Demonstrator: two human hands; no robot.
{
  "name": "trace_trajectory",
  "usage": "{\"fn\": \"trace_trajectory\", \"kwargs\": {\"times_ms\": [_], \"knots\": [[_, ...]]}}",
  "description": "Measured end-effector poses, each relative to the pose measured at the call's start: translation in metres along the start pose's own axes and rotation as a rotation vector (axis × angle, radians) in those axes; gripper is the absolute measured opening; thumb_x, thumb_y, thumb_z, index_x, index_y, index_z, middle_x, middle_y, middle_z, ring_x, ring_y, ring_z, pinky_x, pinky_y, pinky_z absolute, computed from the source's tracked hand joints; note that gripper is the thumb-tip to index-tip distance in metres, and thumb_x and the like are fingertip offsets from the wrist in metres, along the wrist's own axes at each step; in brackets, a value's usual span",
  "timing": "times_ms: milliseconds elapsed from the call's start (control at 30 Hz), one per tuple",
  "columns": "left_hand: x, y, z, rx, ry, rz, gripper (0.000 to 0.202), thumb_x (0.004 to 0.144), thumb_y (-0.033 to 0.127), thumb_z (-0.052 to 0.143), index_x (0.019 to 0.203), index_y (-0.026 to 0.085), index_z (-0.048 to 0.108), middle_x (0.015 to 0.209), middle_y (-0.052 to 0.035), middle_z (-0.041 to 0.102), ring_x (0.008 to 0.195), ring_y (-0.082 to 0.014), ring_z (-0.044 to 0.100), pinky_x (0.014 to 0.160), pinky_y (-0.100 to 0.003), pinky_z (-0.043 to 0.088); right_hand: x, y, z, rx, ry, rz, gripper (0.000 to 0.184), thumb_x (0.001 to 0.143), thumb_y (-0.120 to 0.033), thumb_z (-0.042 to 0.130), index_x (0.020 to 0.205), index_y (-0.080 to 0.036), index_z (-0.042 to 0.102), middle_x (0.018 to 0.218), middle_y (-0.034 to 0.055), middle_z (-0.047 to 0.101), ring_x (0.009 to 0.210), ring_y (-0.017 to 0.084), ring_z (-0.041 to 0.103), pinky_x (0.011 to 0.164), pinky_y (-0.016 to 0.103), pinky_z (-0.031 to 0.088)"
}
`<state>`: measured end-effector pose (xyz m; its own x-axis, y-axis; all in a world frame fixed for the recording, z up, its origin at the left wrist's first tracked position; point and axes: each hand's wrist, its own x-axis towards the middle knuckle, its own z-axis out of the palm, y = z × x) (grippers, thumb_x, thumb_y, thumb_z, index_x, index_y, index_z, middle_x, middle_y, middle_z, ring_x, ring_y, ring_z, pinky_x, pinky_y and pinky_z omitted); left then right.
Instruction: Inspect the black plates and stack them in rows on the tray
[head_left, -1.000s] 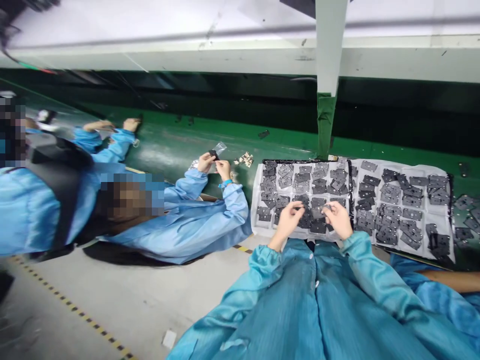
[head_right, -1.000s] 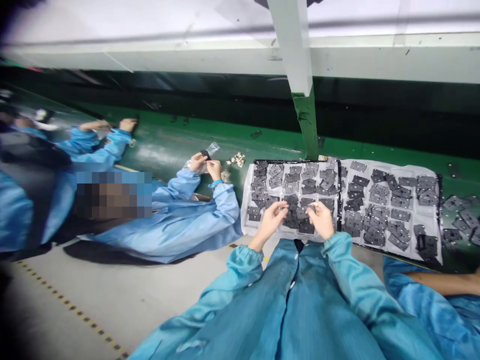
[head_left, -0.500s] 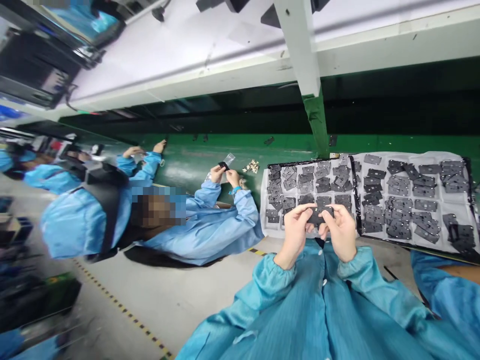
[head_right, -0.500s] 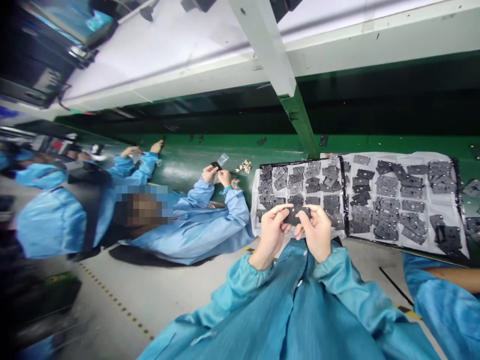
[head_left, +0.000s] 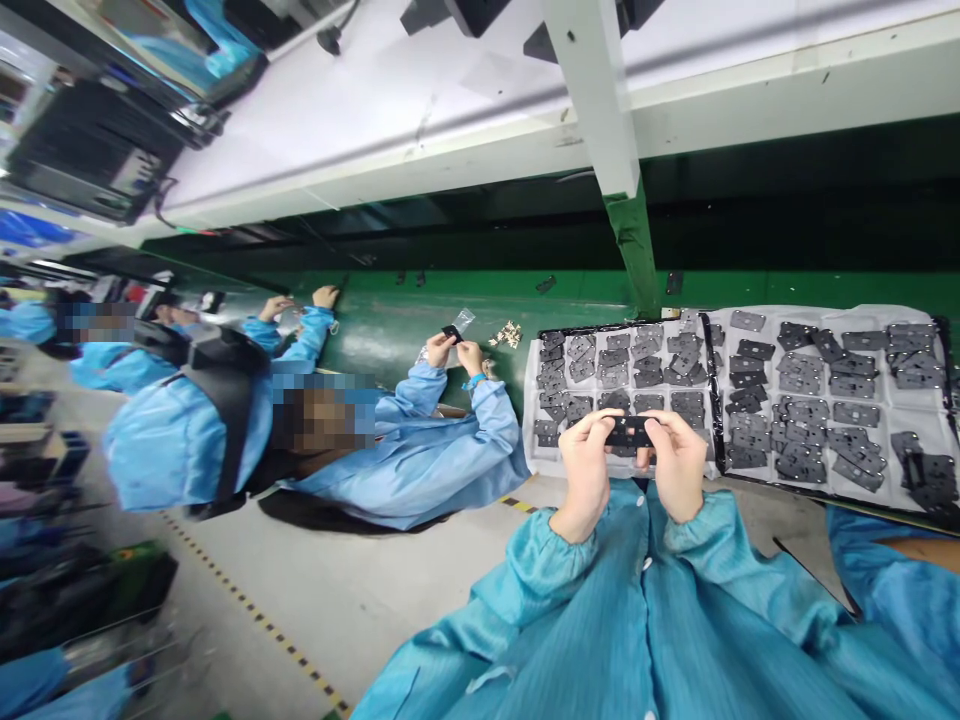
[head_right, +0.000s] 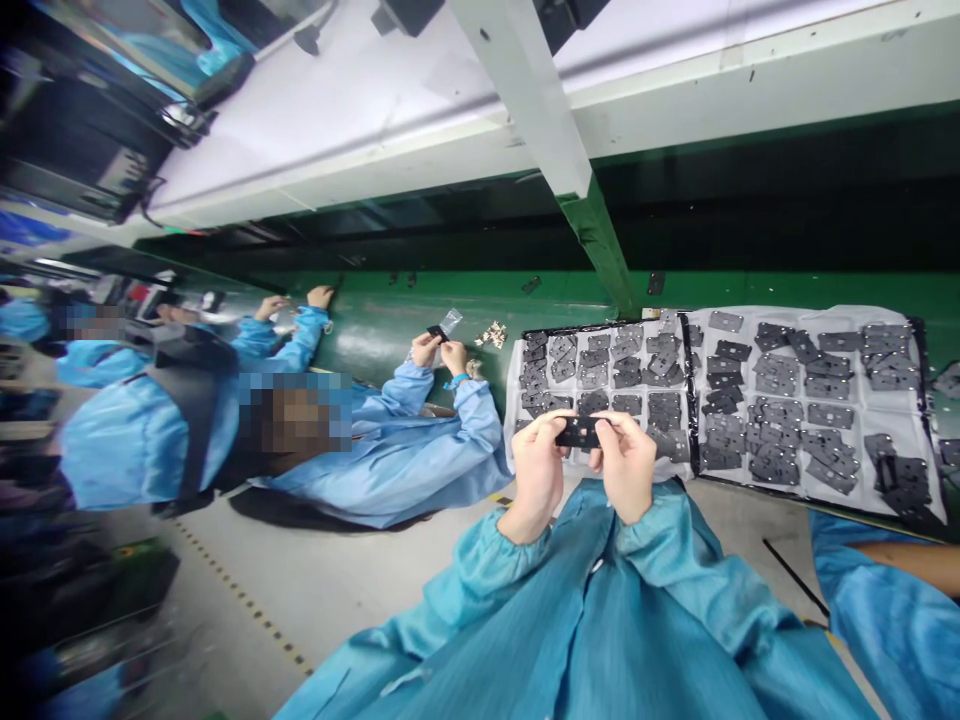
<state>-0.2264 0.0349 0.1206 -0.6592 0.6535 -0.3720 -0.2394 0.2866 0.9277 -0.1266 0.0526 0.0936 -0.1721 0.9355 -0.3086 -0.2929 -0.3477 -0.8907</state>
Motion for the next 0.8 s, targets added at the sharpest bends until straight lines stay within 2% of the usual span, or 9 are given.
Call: {"fn": "trace_trajectory", "kwargs": {"times_ms": [67,133,200,267,367,500,567,667,800], "knots": [[0.003,-0.004,-0.002,-0.005,-0.022,0.004,0.017,0.070,0.025,0.062,0.075,0.015,0.075,0.073,-0.0035,0.071,0.062,-0.0122,0.056,0.052,-0.021,0.039,0.002,0.002,0.001,-0.034,0.054,-0.019,0.020,0.088,-0.039,0.057,0.088,-0.021,0.064,0.059,-0.0036,0.057,0.041,0.010,0.048,0.039,0.023,0.041],[0.012,-0.015,-0.006,-0.055,-0.146,-0.064,0.019,0.071,0.027,0.065,0.080,0.015,0.075,0.078,-0.0047,0.071,0.062,-0.0116,0.055,0.052,-0.021,0.039,0.006,0.012,0.001,-0.097,0.122,-0.066,0.019,0.088,-0.038,0.056,0.084,-0.020,0.064,0.067,-0.0013,0.060,0.046,0.011,0.050,0.043,0.023,0.042],[0.024,-0.035,-0.016,-0.114,-0.325,-0.195,0.024,0.070,0.031,0.070,0.085,0.014,0.074,0.086,-0.0069,0.071,0.065,-0.0117,0.056,0.051,-0.020,0.039,0.012,0.034,-0.005,-0.190,0.133,-0.105,0.019,0.086,-0.036,0.055,0.082,-0.020,0.065,0.070,0.0002,0.063,0.053,0.013,0.054,0.049,0.024,0.045],[0.035,-0.063,-0.032,-0.110,-0.423,-0.323,0.034,0.068,0.035,0.074,0.094,0.013,0.072,0.097,-0.0098,0.070,0.071,-0.0123,0.059,0.053,-0.020,0.041,0.018,0.062,-0.021,-0.285,0.102,-0.088,0.019,0.083,-0.036,0.057,0.078,-0.019,0.065,0.068,0.0003,0.064,0.057,0.014,0.057,0.054,0.025,0.047],[0.041,-0.113,-0.073,0.117,-0.364,-0.445,0.046,0.072,0.041,0.072,0.109,0.015,0.067,0.111,-0.0129,0.069,0.072,-0.0109,0.060,0.057,-0.020,0.044,0.026,0.096,-0.071,-0.361,0.174,-0.012,0.021,0.074,-0.040,0.064,0.072,-0.019,0.064,0.062,-0.0003,0.064,0.054,0.015,0.058,0.050,0.025,0.046],[0.030,-0.165,-0.135,0.479,-0.297,-0.451,0.032,0.076,0.037,0.062,0.098,0.013,0.065,0.097,-0.0109,0.071,0.065,-0.0120,0.061,0.053,-0.020,0.044,0.030,0.110,-0.159,-0.404,0.328,0.047,0.026,0.079,-0.045,0.058,0.078,-0.019,0.060,0.046,-0.0044,0.053,0.039,0.013,0.047,0.040,0.024,0.037],[0.021,-0.180,-0.157,0.543,-0.280,-0.451,0.023,0.074,0.030,0.062,0.090,0.014,0.066,0.087,-0.0081,0.071,0.063,-0.0133,0.061,0.052,-0.022,0.044,0.038,0.112,-0.183,-0.438,0.334,0.083,0.027,0.082,-0.044,0.055,0.084,-0.018,0.060,0.046,-0.0033,0.053,0.037,0.013,0.046,0.040,0.025,0.036],[0.011,-0.193,-0.178,0.635,-0.282,-0.415,0.010,0.068,0.016,0.063,0.077,0.016,0.067,0.074,-0.0036,0.068,0.061,-0.0154,0.061,0.053,-0.025,0.045,0.061,0.124,-0.177,-0.491,0.204,0.105,0.026,0.081,-0.040,0.060,0.086,-0.015,0.063,0.056,0.0018,0.061,0.040,0.012,0.050,0.044,0.026,0.038],[-0.002,-0.191,-0.193,0.703,-0.341,-0.320,0.014,0.066,0.005,0.061,0.060,0.018,0.064,0.061,-0.0012,0.063,0.052,-0.0147,0.057,0.048,-0.025,0.043,0.094,0.144,-0.132,-0.551,0.032,0.052,0.025,0.080,-0.036,0.062,0.092,-0.015,0.066,0.067,0.0015,0.064,0.048,0.012,0.053,0.054,0.027,0.045]]}}
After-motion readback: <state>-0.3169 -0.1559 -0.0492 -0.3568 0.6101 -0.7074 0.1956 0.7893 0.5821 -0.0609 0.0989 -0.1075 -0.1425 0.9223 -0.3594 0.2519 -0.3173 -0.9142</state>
